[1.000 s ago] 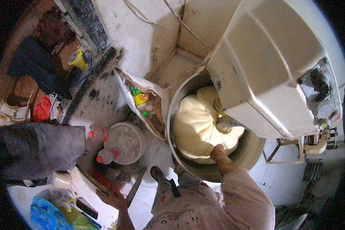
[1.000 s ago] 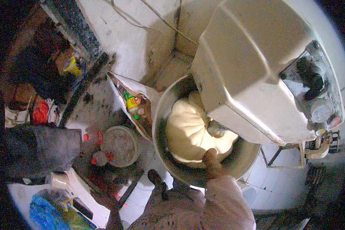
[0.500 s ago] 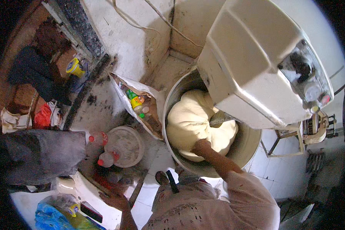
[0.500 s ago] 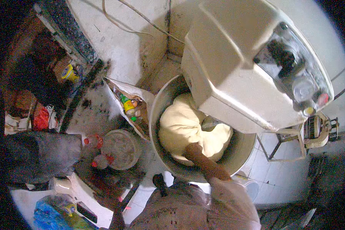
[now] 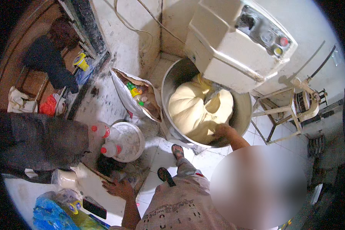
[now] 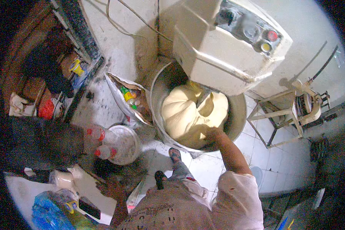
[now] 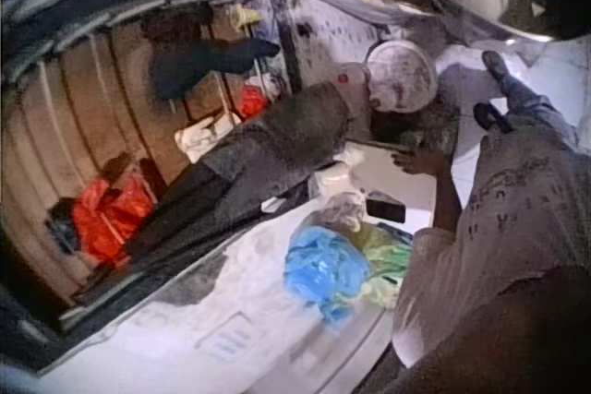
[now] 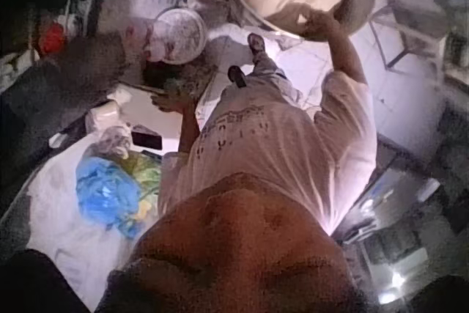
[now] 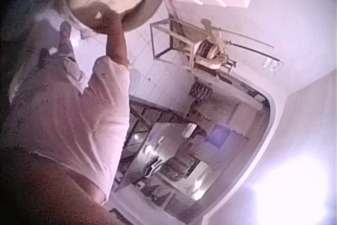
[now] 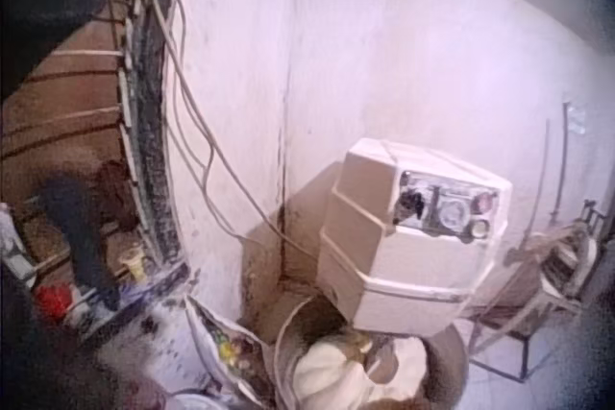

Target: The person uses a large commercial mixer to knead dough, occasionally touching the dough by hand and adding yellow seasoning from a container.

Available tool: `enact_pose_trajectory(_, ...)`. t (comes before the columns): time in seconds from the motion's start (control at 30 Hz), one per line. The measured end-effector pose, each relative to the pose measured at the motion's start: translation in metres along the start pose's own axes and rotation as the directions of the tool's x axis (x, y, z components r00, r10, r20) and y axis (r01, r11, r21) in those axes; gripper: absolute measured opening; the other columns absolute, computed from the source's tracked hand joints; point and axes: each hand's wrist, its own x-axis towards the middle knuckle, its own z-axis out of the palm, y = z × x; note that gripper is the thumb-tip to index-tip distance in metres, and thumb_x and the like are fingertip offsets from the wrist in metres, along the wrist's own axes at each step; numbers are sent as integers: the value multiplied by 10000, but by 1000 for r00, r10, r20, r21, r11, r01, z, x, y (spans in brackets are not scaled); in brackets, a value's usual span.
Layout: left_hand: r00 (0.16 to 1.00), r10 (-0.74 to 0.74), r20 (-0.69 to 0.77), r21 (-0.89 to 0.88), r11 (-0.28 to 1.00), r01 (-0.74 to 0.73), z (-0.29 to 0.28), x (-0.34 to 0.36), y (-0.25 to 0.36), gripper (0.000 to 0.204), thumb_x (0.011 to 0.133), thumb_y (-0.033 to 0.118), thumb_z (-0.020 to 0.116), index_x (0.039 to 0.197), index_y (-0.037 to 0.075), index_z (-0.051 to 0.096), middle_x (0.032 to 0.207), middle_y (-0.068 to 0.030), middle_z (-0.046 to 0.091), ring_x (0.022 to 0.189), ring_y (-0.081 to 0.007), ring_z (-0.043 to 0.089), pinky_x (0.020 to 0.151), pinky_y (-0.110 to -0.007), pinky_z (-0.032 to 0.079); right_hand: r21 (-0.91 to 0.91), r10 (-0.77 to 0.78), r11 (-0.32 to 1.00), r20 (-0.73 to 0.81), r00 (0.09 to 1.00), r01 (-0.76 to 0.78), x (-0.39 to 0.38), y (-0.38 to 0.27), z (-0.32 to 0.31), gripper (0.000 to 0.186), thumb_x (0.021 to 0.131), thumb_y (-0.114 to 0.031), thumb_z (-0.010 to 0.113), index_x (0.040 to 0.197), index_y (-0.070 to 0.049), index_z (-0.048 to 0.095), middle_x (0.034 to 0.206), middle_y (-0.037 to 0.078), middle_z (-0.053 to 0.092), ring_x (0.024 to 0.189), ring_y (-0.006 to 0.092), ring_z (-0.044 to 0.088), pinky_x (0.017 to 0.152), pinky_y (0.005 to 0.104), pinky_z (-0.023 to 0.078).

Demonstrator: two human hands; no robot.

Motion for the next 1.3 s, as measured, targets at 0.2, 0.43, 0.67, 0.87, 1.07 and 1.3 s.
enact_pose_trajectory(0.2,992,-130,1,-51,990,130,-10,7,16,459,651,309,654,1071,153,556,1398,-244,137,1282,-423,149,959,-584,215,465,304,871,-764,570,159,-45,-37,-26,227,690,-109,639,902,-35,604,823,169,579,851,314,542,767,409,445)
enact_pose_trajectory(0.43,993,-117,26,-102,988,119,-22,10,24,383,647,327,683,988,175,597,1384,-257,173,1268,-452,167,947,-596,226,469,422,795,-883,206,384,-116,-54,-21,273,710,68,542,958,-39,584,873,155,581,794,286,580,697,339,456)
enact_pose_trajectory(0.67,974,-162,155,21,987,161,-23,9,21,341,696,337,642,1019,241,587,1401,-223,118,1278,-434,133,948,-593,224,748,824,396,-546,155,533,-182,-56,34,271,824,-14,513,1093,-14,538,993,88,550,825,148,545,653,262,471)
enact_pose_trajectory(0.87,970,-165,181,102,984,148,-16,7,19,374,725,384,610,1071,252,552,1405,-220,97,1284,-424,115,957,-585,212,909,955,145,-232,184,391,-222,-54,146,260,860,-59,477,1110,0,519,935,87,560,723,120,549,624,241,474)
enact_pose_trajectory(1.07,973,-160,168,136,981,138,-10,6,15,373,741,408,594,1080,261,540,1401,-236,89,1281,-423,118,950,-595,207,953,963,-72,-11,269,294,-238,-64,231,254,858,-60,475,1096,19,517,859,86,567,692,113,543,627,241,466)
enact_pose_trajectory(1.3,986,-117,117,106,989,104,-4,5,12,350,745,404,590,1059,255,564,1368,-257,162,1257,-417,180,942,-586,234,932,820,305,-152,552,-196,-246,-47,341,279,808,-150,555,1060,-33,571,867,144,623,772,228,607,731,321,463)
